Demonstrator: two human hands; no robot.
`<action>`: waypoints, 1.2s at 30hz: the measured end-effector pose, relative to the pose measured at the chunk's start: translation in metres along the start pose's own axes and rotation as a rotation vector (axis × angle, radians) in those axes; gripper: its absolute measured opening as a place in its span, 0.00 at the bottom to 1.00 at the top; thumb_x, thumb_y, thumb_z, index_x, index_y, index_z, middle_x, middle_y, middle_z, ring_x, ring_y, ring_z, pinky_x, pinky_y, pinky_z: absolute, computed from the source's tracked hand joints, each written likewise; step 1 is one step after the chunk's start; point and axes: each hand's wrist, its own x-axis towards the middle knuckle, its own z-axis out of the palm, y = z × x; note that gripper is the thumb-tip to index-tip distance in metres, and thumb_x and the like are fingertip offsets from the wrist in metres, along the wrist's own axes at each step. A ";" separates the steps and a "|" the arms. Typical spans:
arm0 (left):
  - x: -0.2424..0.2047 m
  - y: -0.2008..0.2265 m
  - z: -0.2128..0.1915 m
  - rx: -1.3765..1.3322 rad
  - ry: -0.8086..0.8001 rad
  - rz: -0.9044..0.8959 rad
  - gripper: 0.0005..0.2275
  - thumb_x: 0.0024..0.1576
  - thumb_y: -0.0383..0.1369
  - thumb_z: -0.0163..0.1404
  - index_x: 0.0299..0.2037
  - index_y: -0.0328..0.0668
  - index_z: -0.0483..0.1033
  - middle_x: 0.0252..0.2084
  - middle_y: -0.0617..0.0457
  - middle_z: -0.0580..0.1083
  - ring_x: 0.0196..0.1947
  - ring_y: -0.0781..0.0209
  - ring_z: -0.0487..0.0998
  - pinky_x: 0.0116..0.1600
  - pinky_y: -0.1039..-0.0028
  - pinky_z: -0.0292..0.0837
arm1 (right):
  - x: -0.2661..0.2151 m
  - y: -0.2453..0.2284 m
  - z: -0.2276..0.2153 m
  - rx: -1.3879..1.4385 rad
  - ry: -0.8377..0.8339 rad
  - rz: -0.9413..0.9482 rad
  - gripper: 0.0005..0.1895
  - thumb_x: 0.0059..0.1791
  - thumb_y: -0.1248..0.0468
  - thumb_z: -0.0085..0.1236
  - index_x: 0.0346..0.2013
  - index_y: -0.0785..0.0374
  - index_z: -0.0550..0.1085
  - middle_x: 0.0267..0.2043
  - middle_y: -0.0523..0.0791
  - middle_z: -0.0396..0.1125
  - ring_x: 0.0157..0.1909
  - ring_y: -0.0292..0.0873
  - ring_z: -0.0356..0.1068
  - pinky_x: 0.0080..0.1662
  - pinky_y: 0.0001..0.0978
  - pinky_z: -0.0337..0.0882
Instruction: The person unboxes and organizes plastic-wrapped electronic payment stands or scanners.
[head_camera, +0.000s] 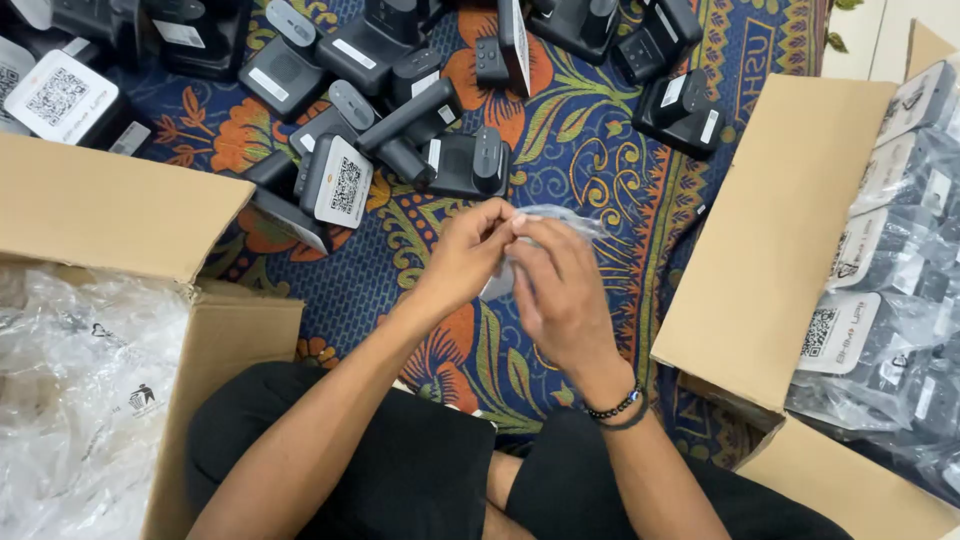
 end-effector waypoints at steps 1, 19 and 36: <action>0.003 -0.005 0.000 0.000 0.000 -0.002 0.09 0.64 0.36 0.52 0.37 0.37 0.77 0.22 0.60 0.69 0.22 0.74 0.64 0.26 0.76 0.57 | -0.003 0.004 0.003 0.001 -0.001 0.002 0.19 0.48 0.76 0.60 0.52 0.65 0.68 0.57 0.49 0.65 0.59 0.52 0.67 0.59 0.41 0.70; -0.011 0.053 -0.016 0.760 0.328 0.472 0.30 0.52 0.23 0.54 0.66 0.32 0.58 0.65 0.37 0.63 0.68 0.40 0.64 0.72 0.57 0.59 | -0.014 0.029 -0.005 -0.179 0.107 0.098 0.14 0.43 0.81 0.63 0.41 0.66 0.78 0.47 0.51 0.65 0.46 0.51 0.67 0.46 0.40 0.69; 0.010 0.050 -0.057 0.649 0.558 0.260 0.05 0.63 0.27 0.50 0.46 0.37 0.75 0.39 0.44 0.77 0.36 0.47 0.80 0.41 0.59 0.71 | -0.024 0.031 0.012 -0.077 0.241 0.098 0.16 0.53 0.81 0.56 0.53 0.65 0.72 0.53 0.49 0.65 0.53 0.49 0.70 0.53 0.38 0.74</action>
